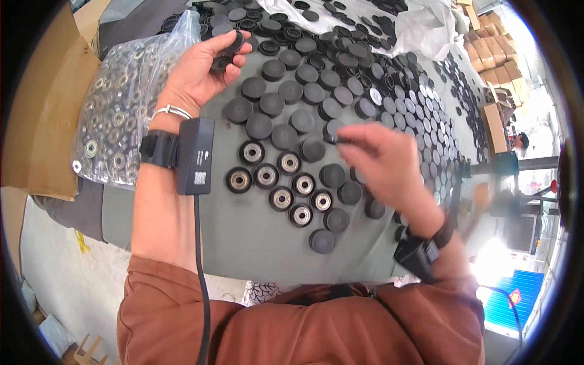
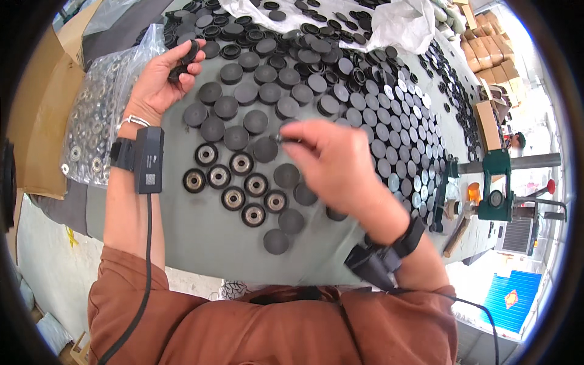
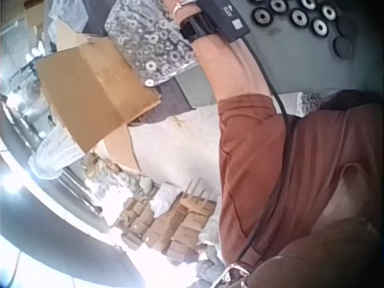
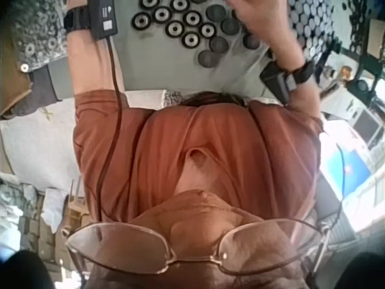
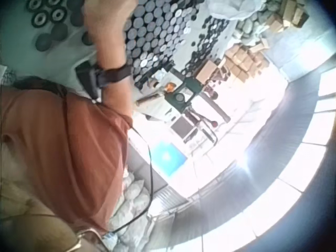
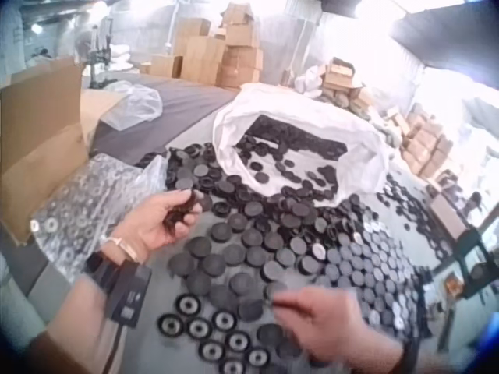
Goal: Assembling rubber disk components by inserting small metal rings into the center of rubber disks and using a manual press.
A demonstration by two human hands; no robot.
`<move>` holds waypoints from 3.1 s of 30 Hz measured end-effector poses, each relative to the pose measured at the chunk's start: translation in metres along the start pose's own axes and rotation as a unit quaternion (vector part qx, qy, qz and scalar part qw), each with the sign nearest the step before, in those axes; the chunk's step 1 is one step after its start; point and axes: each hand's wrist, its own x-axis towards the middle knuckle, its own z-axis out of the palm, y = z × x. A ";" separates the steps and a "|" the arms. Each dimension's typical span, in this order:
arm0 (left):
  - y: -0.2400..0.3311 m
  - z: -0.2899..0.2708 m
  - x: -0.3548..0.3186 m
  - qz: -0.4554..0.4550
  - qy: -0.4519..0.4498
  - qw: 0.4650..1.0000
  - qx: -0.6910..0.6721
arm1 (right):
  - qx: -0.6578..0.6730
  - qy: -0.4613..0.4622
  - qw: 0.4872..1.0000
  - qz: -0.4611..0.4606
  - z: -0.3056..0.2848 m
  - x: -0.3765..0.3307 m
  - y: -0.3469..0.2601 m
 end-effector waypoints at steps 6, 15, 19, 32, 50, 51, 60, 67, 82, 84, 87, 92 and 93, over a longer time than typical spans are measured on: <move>0.000 0.010 -0.010 0.064 0.002 0.998 0.013 | -0.195 0.111 0.928 -0.298 0.037 -0.048 0.002; -0.004 0.006 -0.010 0.061 -0.011 0.998 0.008 | -0.273 0.062 0.894 -0.349 0.050 -0.051 0.005; -0.003 0.006 -0.008 0.055 -0.006 0.998 0.005 | -0.293 0.011 0.887 -0.358 0.046 -0.055 0.002; -0.001 0.036 -0.034 0.008 -0.105 0.977 0.185 | -0.329 -0.033 0.891 -0.310 0.033 -0.050 -0.020; 0.003 0.030 -0.037 0.103 -0.113 0.947 0.282 | 0.235 0.027 0.968 0.079 -0.004 -0.008 -0.034; 0.003 0.032 -0.035 0.105 -0.099 0.951 0.274 | 0.264 0.000 0.956 0.127 -0.002 -0.028 -0.028; -0.006 0.033 -0.028 0.127 -0.065 0.956 0.258 | -0.232 0.090 0.934 -0.256 0.033 -0.093 0.001; -0.007 0.023 -0.022 0.116 -0.059 0.961 0.243 | -0.266 0.067 0.925 -0.261 0.033 -0.094 0.007; -0.008 0.019 -0.018 0.110 -0.062 0.958 0.258 | -0.315 -0.025 0.908 -0.275 0.028 -0.080 -0.002; -0.011 0.025 -0.016 0.085 -0.072 0.983 0.148 | -0.339 -0.070 0.899 -0.267 0.019 -0.070 -0.015; -0.008 0.028 -0.020 0.098 -0.073 0.982 0.144 | -0.328 -0.167 0.885 -0.283 0.014 -0.060 -0.020; -0.002 0.025 -0.032 0.108 -0.073 0.984 0.122 | -0.304 -0.092 0.894 -0.316 0.027 -0.074 -0.001; 0.001 0.027 -0.036 0.108 -0.063 0.984 0.127 | -0.303 -0.087 0.894 -0.318 0.027 -0.077 -0.002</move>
